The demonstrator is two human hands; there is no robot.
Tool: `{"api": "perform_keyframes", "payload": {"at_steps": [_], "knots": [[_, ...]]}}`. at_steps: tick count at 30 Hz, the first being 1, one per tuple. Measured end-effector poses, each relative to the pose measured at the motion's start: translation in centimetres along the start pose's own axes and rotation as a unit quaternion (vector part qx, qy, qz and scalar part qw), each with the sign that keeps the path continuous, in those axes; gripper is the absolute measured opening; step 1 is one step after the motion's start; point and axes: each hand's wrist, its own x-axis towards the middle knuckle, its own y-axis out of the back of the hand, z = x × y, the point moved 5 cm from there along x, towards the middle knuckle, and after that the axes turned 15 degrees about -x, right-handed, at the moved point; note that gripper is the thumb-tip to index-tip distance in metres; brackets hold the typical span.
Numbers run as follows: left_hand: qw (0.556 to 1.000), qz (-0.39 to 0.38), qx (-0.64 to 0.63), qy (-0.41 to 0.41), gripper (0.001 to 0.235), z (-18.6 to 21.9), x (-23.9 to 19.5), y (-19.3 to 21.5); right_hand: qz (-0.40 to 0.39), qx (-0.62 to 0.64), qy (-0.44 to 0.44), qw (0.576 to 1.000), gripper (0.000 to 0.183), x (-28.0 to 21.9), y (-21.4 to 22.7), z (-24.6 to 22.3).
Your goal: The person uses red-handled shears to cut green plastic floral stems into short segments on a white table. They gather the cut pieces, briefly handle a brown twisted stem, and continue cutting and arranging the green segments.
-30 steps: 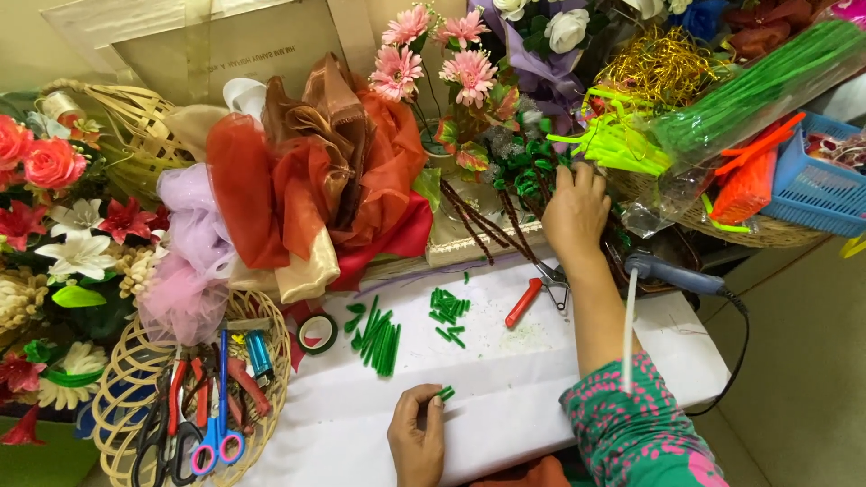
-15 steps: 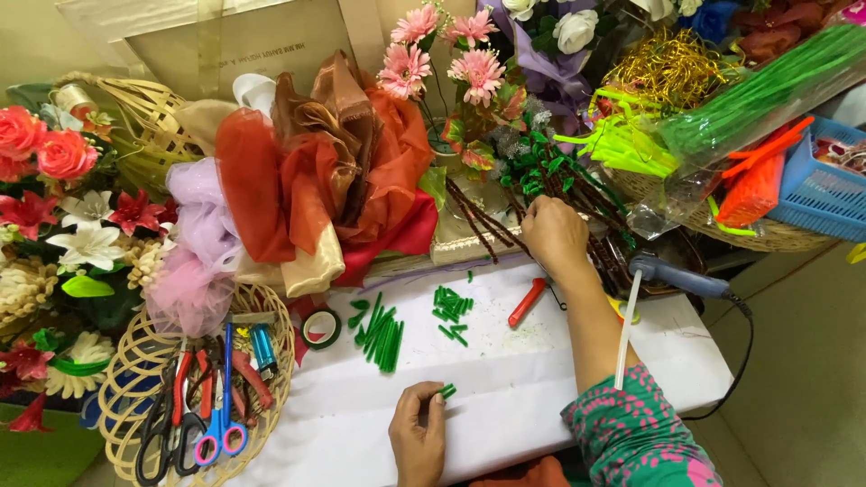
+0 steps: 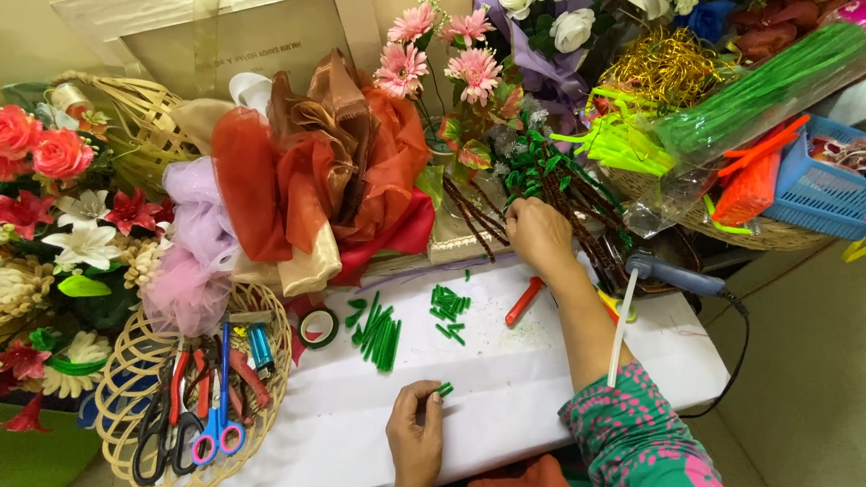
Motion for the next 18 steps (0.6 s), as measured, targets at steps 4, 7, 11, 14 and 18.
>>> {"api": "perform_keyframes", "payload": {"at_steps": [4,7,11,14,18], "knots": [[1.000,0.000,0.000,-0.012,0.015,-0.1,0.0,0.0,0.029,-0.008,0.045,0.999,0.021,-0.6,0.0,-0.3],[1.000,-0.004,-0.002,-0.027,0.015,0.0,0.0,-0.1,0.063,0.020,0.047,0.997,0.021,-1.0,0.0,0.3],[1.000,0.000,0.004,-0.023,0.016,0.0,-0.1,0.0,0.170,0.132,0.044,0.976,0.021,-3.8,1.6,0.2],[1.000,0.004,0.002,-0.016,0.016,0.1,-0.1,0.0,0.238,0.193,0.116,0.945,0.021,-8.2,2.5,-1.6],[0.999,0.016,0.005,-0.032,0.015,-0.1,-0.1,0.1,0.338,0.191,0.213,0.897,0.024,-14.4,0.3,-3.3]]}}
